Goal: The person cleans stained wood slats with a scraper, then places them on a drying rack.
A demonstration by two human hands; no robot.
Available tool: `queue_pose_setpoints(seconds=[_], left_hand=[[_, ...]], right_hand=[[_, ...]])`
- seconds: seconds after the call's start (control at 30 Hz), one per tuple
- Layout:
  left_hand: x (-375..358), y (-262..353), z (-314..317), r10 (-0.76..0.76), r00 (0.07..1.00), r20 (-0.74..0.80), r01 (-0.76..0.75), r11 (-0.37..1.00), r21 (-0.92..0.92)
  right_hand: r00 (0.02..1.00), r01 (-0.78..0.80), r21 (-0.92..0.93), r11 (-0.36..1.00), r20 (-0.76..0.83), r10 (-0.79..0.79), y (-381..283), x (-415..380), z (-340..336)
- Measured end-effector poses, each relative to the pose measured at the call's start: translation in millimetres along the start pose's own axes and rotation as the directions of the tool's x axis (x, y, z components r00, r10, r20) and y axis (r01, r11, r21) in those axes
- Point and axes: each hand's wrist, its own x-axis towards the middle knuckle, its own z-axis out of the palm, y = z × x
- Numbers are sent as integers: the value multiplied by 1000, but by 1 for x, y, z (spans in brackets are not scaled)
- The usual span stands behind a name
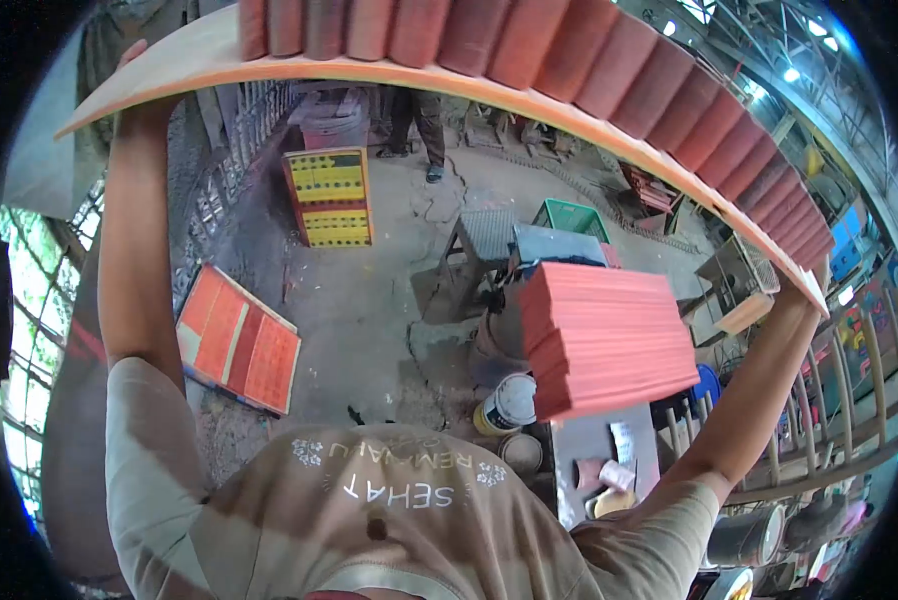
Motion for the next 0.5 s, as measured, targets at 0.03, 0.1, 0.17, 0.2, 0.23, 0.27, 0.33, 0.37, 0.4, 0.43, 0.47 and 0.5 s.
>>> queue_pose_setpoints(seconds=[0.03,0.1,0.17,0.2,0.23,0.27,0.33,0.37,0.4,0.43,0.47,0.5], left_hand=[[6,-15,-18,18,999,-37,-19,1000,-16],[26,-37,-28,-59,994,-92,53,997,-63],[48,-58,-52,-97,988,-119,84,991,-103],[54,-67,-73,-96,989,-112,83,990,-112],[60,-78,-96,-98,989,-107,85,989,-119],[64,-89,-119,-101,990,-103,88,987,-132],[71,-109,-170,-109,990,-91,93,983,-160],[77,-116,-199,-109,990,-88,92,981,-172],[82,-126,-225,-114,990,-83,97,978,-186],[89,-136,-251,-120,990,-74,103,974,-201],[94,-149,-278,-129,989,-68,111,968,-225],[100,-165,-305,-140,988,-63,120,960,-252]], right_hand=[[998,-46,69,997,44,43,12,7,43],[996,53,216,975,-79,-37,2,29,70],[993,85,189,978,-99,-67,-21,54,79],[993,76,168,983,-98,-60,-33,65,83],[995,71,170,983,-84,-57,-46,73,91],[996,61,173,983,-67,-50,-59,77,99],[999,23,198,980,-30,-17,-87,84,115],[1000,6,217,976,-15,-3,-100,90,122],[1000,-13,239,971,4,13,-113,94,130],[999,-47,276,960,30,40,-124,96,137],[996,-74,311,948,63,58,-135,99,144],[992,-107,350,930,102,76,-145,102,151]])
